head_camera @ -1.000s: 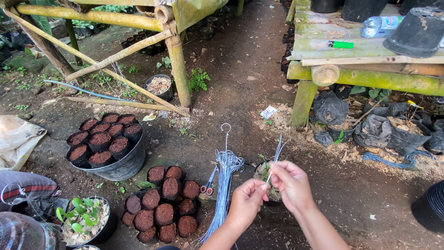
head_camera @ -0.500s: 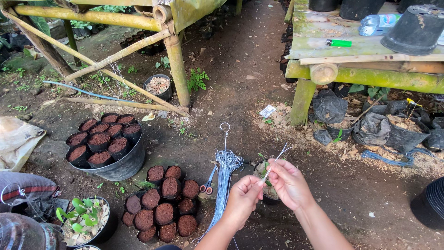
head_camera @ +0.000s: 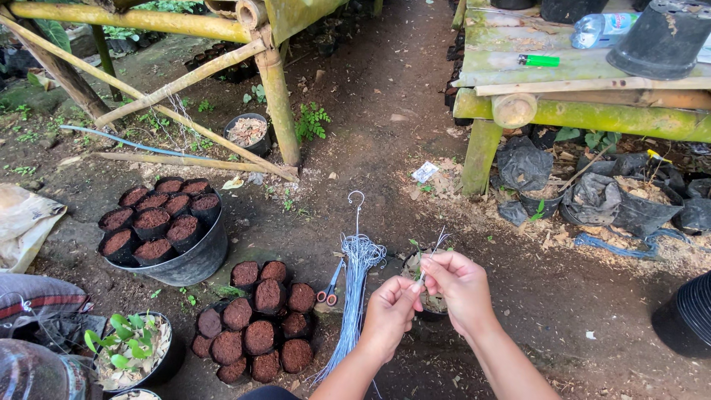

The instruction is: The person takes lengths of wire from a bundle, bends each into a hook shape by hand, and attaches the wire hangers to the rims of potted plants. They then carry the potted plants and hang them from a bamboo frame with other finished pots.

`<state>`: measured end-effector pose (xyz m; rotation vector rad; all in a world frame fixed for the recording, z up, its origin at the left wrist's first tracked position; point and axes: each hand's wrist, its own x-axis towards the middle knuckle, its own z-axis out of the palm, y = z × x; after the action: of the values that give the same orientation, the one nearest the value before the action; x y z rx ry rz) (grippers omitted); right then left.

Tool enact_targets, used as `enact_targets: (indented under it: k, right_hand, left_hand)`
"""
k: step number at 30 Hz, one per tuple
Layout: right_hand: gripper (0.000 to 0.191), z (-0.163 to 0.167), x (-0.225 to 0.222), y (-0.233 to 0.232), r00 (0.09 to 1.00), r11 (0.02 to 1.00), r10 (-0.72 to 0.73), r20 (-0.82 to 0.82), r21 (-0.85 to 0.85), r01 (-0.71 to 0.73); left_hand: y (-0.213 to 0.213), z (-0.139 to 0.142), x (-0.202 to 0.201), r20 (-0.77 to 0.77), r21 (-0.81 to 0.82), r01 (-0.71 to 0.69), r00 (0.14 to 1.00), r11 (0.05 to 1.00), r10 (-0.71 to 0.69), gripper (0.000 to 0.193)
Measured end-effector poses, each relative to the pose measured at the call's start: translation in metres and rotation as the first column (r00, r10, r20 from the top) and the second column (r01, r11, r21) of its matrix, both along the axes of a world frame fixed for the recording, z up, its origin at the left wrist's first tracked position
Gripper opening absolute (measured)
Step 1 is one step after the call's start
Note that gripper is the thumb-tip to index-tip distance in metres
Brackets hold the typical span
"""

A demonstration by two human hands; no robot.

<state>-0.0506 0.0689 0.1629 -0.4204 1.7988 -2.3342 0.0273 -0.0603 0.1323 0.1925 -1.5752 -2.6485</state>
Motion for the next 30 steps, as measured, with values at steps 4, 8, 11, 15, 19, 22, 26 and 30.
enact_targets:
  k: [4,8,11,15,19,22,26,30]
  right_hand:
    - [0.009,0.004,0.000,0.003,0.997,0.998,0.054,0.060,0.017,-0.055]
    - [0.016,0.009,-0.008,0.014,0.987,0.993,0.046,0.155,-0.117,-0.028]
    - [0.011,0.006,-0.012,0.020,0.991,0.985,0.042,0.131,-0.172,-0.019]
    - [0.009,-0.007,-0.010,0.016,0.998,0.993,0.059,0.017,-0.107,-0.057]
    - [0.013,-0.012,-0.010,0.020,0.982,0.978,0.111,0.153,-0.190,-0.081]
    - [0.015,-0.008,-0.018,0.027,0.954,0.949,0.186,0.234,-0.295,-0.113]
    - [0.008,-0.009,-0.020,0.031,0.930,0.898,0.295,0.220,-0.397,-0.190]
    - [0.004,-0.009,-0.012,0.031,0.973,0.939,0.223,0.062,-0.280,-0.197]
  left_hand:
    - [0.001,-0.001,-0.002,-0.042,-0.008,-0.038,0.998,0.999,0.037,0.014]
    - [0.004,-0.006,-0.005,-0.046,-0.100,-0.015,0.999,0.995,0.011,0.013]
    - [0.006,-0.007,-0.005,-0.019,-0.136,0.002,1.000,0.991,-0.004,0.014]
    - [0.005,-0.004,-0.007,-0.026,-0.032,0.009,1.000,0.999,-0.009,0.012]
    - [0.001,0.002,-0.006,0.006,0.006,0.054,0.999,0.999,-0.054,0.015]
    - [-0.004,0.006,-0.006,0.015,0.081,0.160,0.987,0.984,-0.161,0.014]
    - [-0.006,0.009,-0.003,0.016,0.102,0.227,0.973,0.968,-0.230,0.015]
    - [0.000,0.011,-0.005,-0.004,0.040,0.139,0.990,0.990,-0.139,0.014]
